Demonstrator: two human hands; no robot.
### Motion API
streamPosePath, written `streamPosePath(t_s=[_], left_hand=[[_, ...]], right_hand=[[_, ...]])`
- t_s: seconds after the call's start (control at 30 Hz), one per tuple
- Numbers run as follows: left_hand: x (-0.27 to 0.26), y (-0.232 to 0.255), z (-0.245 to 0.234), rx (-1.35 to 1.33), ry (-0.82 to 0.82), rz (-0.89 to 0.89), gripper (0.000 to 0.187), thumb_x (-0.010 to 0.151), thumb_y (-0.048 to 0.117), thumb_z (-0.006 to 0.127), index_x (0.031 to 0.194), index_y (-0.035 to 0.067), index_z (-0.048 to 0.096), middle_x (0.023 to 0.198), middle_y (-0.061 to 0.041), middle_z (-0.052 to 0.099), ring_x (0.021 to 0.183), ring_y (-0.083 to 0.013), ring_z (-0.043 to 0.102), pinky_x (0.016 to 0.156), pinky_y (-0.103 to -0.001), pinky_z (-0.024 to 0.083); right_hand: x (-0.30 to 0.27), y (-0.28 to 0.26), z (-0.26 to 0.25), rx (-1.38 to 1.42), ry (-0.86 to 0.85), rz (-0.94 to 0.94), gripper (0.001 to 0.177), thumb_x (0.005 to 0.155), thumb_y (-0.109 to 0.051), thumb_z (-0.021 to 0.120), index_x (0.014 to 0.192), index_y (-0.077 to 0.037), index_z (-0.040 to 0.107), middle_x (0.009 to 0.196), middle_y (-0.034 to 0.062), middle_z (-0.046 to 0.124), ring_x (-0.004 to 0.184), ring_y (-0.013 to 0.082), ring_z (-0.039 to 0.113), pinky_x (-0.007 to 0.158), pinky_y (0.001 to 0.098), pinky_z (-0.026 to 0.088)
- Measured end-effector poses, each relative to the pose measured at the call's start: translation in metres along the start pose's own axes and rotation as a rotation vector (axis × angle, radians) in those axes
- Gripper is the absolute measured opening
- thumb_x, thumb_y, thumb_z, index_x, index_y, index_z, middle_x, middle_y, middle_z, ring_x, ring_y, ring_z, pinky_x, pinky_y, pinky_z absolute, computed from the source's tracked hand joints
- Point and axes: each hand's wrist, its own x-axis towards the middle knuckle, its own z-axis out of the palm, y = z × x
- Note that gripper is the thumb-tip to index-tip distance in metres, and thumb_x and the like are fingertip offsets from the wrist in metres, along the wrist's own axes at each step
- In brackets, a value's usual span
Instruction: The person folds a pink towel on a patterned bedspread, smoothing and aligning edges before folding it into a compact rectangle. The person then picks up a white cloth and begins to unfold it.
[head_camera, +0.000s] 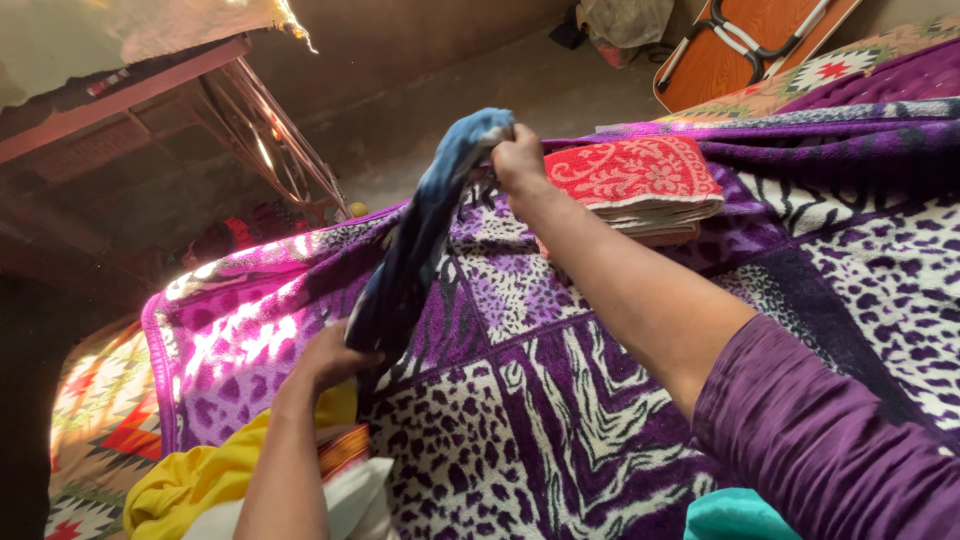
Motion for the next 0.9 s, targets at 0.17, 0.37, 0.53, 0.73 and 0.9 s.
streamPosePath(t_s=[0.17,0.37,0.53,0.73,0.9], left_hand=[[-0.008,-0.034,-0.002,0.160,-0.072,-0.192,0.049,0.069,0.030,0.082,0.113,0.007,0.079,0.104,-0.017,0.084,0.096,-0.0275,0.080,0.091,-0.041,0.058],[-0.022,-0.011,-0.008,0.373,0.019,-0.333,0.060,0.069,0.039,0.087,0.122,0.014,0.072,0.120,-0.014,0.072,0.115,-0.0316,0.068,0.099,-0.046,0.053],[-0.007,-0.004,-0.024,0.117,0.286,-0.397,0.048,0.081,0.038,0.070,0.120,0.011,0.074,0.111,-0.021,0.077,0.106,-0.0373,0.073,0.095,-0.049,0.054],[0.002,0.014,-0.029,-0.415,0.694,-0.241,0.043,0.086,0.022,0.067,0.125,0.004,0.066,0.111,-0.017,0.072,0.100,-0.0295,0.069,0.088,-0.043,0.053],[-0.008,0.054,-0.023,-0.837,0.426,0.024,0.060,0.084,0.006,0.058,0.142,0.016,0.047,0.116,-0.007,0.063,0.098,-0.0164,0.066,0.085,-0.031,0.057]], right_hand=[[0.015,-0.011,-0.030,0.054,0.138,0.008,0.030,0.087,0.007,0.040,0.105,-0.003,0.061,0.090,0.0106,0.070,0.069,0.0217,0.073,0.055,0.0363,0.064],[0.015,-0.015,-0.050,-0.021,0.183,0.035,0.027,0.086,0.004,0.041,0.105,-0.004,0.059,0.087,0.0111,0.070,0.064,0.0223,0.072,0.050,0.0368,0.060],[0.004,-0.007,-0.046,-0.132,-0.052,0.043,0.027,0.087,0.005,0.048,0.109,-0.007,0.056,0.100,0.0049,0.067,0.086,0.0179,0.075,0.068,0.0360,0.065],[-0.014,0.021,-0.024,-0.497,-0.436,0.252,0.027,0.088,0.000,0.052,0.112,-0.007,0.062,0.096,0.0062,0.069,0.080,0.0157,0.071,0.060,0.0319,0.056],[-0.052,0.063,0.009,-0.576,-0.821,0.132,0.028,0.091,-0.006,0.057,0.112,0.002,0.074,0.093,0.0101,0.067,0.069,0.0150,0.054,0.054,0.0301,0.041]])
